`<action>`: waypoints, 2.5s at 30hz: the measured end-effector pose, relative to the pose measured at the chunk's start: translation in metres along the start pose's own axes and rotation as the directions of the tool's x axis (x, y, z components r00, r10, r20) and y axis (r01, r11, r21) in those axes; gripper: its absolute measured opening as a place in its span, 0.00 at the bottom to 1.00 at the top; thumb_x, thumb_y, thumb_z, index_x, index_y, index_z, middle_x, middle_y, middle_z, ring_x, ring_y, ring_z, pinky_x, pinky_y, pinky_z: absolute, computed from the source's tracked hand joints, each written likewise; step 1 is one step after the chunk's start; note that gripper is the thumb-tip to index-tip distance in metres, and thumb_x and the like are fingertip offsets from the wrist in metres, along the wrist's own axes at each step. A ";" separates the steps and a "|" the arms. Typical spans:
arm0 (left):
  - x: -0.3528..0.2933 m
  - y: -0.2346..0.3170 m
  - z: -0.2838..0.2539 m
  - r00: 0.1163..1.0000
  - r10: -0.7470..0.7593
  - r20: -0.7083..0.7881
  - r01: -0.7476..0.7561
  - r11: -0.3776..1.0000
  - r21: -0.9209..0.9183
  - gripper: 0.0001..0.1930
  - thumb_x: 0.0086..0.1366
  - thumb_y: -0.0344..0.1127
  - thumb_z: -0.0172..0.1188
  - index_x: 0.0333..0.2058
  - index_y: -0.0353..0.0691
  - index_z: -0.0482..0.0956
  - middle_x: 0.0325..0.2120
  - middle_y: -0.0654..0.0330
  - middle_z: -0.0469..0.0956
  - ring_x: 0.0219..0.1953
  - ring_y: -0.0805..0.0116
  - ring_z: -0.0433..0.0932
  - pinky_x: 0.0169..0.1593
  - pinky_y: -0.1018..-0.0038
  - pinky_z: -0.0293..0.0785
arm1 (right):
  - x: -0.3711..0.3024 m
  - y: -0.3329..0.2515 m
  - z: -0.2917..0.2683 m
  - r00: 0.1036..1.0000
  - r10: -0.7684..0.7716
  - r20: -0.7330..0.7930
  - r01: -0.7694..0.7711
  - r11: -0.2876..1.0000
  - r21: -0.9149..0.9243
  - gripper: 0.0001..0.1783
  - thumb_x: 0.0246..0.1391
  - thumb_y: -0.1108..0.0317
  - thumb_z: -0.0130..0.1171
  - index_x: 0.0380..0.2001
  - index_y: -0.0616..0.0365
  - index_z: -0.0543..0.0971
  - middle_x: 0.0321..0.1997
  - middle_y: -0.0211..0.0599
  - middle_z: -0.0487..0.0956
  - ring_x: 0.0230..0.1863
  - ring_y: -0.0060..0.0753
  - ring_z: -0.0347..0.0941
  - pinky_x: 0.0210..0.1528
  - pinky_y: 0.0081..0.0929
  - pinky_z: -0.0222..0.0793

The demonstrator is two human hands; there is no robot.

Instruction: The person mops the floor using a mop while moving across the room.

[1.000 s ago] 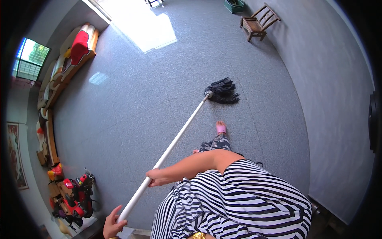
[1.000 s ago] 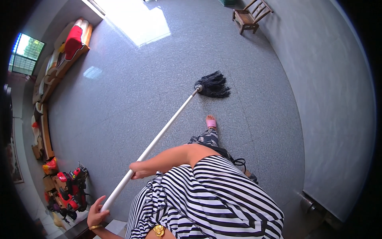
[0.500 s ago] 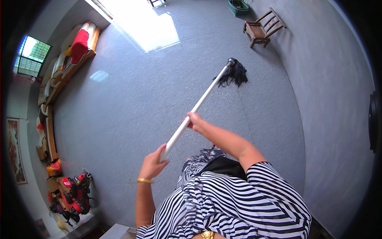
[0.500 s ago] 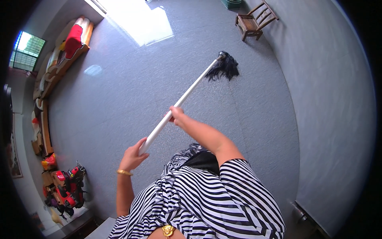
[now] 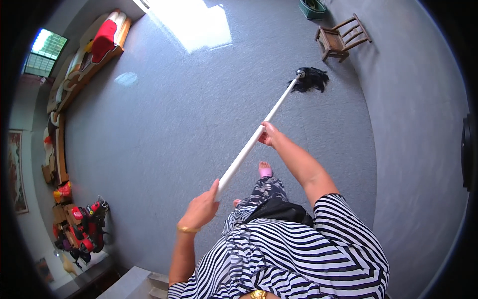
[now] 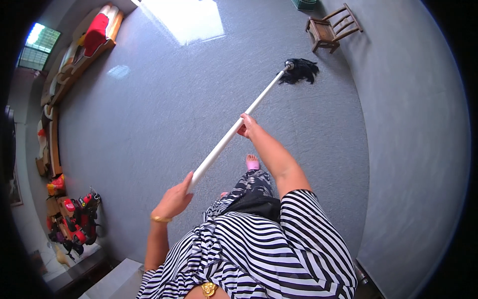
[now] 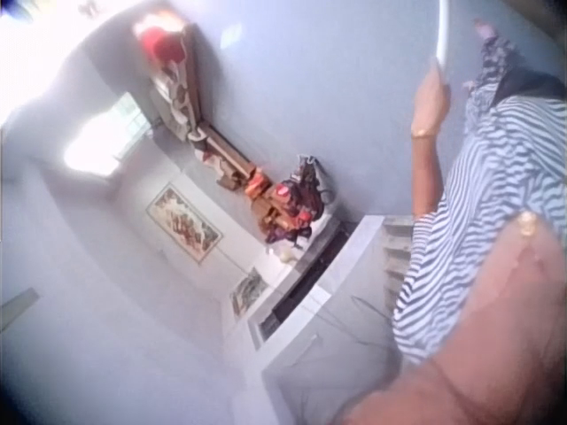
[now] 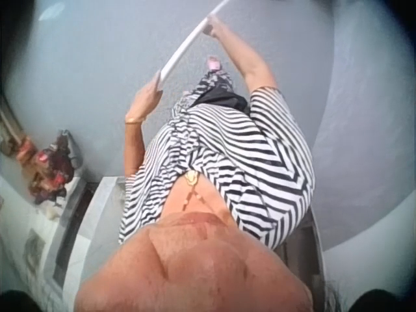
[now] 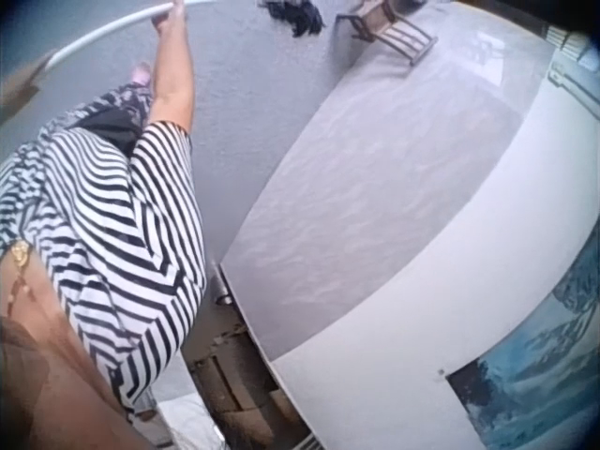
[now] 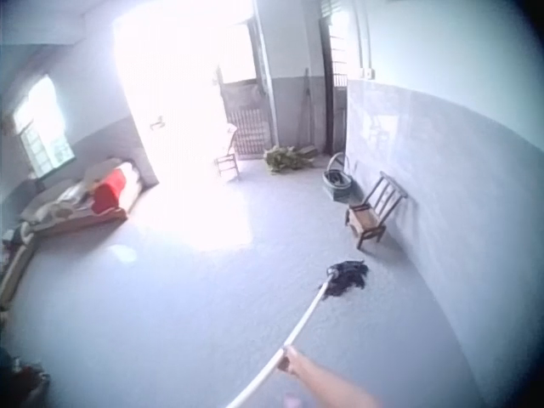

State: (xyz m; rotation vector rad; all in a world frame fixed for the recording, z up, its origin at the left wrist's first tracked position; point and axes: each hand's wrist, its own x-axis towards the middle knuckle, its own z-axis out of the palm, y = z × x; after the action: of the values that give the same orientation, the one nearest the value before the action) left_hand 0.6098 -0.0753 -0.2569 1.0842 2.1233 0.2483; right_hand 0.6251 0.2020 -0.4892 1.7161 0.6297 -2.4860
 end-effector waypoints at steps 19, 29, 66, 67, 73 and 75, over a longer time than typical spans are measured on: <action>-0.397 0.010 -0.014 0.711 -0.664 -0.232 0.698 0.627 0.346 0.14 0.49 0.31 0.43 0.37 0.43 0.57 0.11 0.59 0.66 0.12 0.68 0.65 0.21 0.74 0.61 | -0.162 0.339 0.132 0.837 0.424 -0.346 -0.512 0.829 -0.225 0.12 0.41 0.67 0.39 0.30 0.62 0.62 0.19 0.40 0.67 0.17 0.30 0.65 0.17 0.24 0.63; -0.390 0.028 -0.011 0.079 -0.920 -0.383 0.994 0.044 0.098 0.20 0.24 0.31 0.54 0.26 0.47 0.71 0.18 0.56 0.70 0.23 0.58 0.68 0.28 0.71 0.64 | -0.170 0.382 0.139 0.818 0.548 -0.173 -0.571 0.745 -0.345 0.12 0.42 0.73 0.38 0.33 0.65 0.57 0.21 0.39 0.63 0.18 0.32 0.66 0.18 0.27 0.68; -0.302 0.088 0.027 0.454 -0.843 -0.289 0.822 0.521 -0.227 0.24 0.32 0.32 0.57 0.36 0.42 0.65 0.20 0.52 0.69 0.24 0.56 0.67 0.27 0.70 0.61 | -0.087 0.282 0.076 0.937 0.248 -0.246 -0.348 0.616 -0.707 0.05 0.37 0.66 0.40 0.15 0.54 0.63 0.11 0.30 0.62 0.11 0.24 0.57 0.18 0.24 0.55; -0.321 0.107 0.029 0.379 -0.881 -0.284 0.856 0.450 -0.255 0.24 0.33 0.32 0.56 0.36 0.42 0.65 0.19 0.52 0.68 0.23 0.55 0.66 0.26 0.69 0.61 | -0.105 0.311 0.073 0.922 0.288 -0.259 -0.383 0.584 -0.715 0.04 0.37 0.67 0.40 0.16 0.54 0.63 0.12 0.31 0.61 0.11 0.23 0.57 0.18 0.22 0.55; -0.385 0.180 0.038 0.070 -0.939 -0.337 0.928 0.185 -0.324 0.25 0.38 0.28 0.51 0.41 0.40 0.61 0.13 0.57 0.65 0.19 0.62 0.63 0.27 0.73 0.58 | -0.220 0.368 0.089 0.788 0.439 -0.432 -0.611 0.651 -0.451 0.05 0.40 0.69 0.39 0.22 0.56 0.64 0.16 0.34 0.64 0.16 0.25 0.60 0.19 0.21 0.58; -0.397 0.200 0.054 -0.013 -0.846 -0.533 0.943 0.167 -0.288 0.21 0.42 0.24 0.46 0.40 0.36 0.62 0.14 0.59 0.65 0.18 0.66 0.62 0.27 0.75 0.59 | -0.242 0.386 0.086 0.783 0.493 -0.380 -0.622 0.601 -0.502 0.05 0.40 0.72 0.39 0.25 0.56 0.61 0.15 0.34 0.62 0.13 0.24 0.59 0.16 0.20 0.60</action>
State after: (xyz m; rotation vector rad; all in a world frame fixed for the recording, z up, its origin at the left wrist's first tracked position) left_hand 0.9224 -0.2618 0.0039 -0.7286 2.9849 -0.3080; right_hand 0.7458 -0.2262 -0.3589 1.5718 0.6630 -1.4597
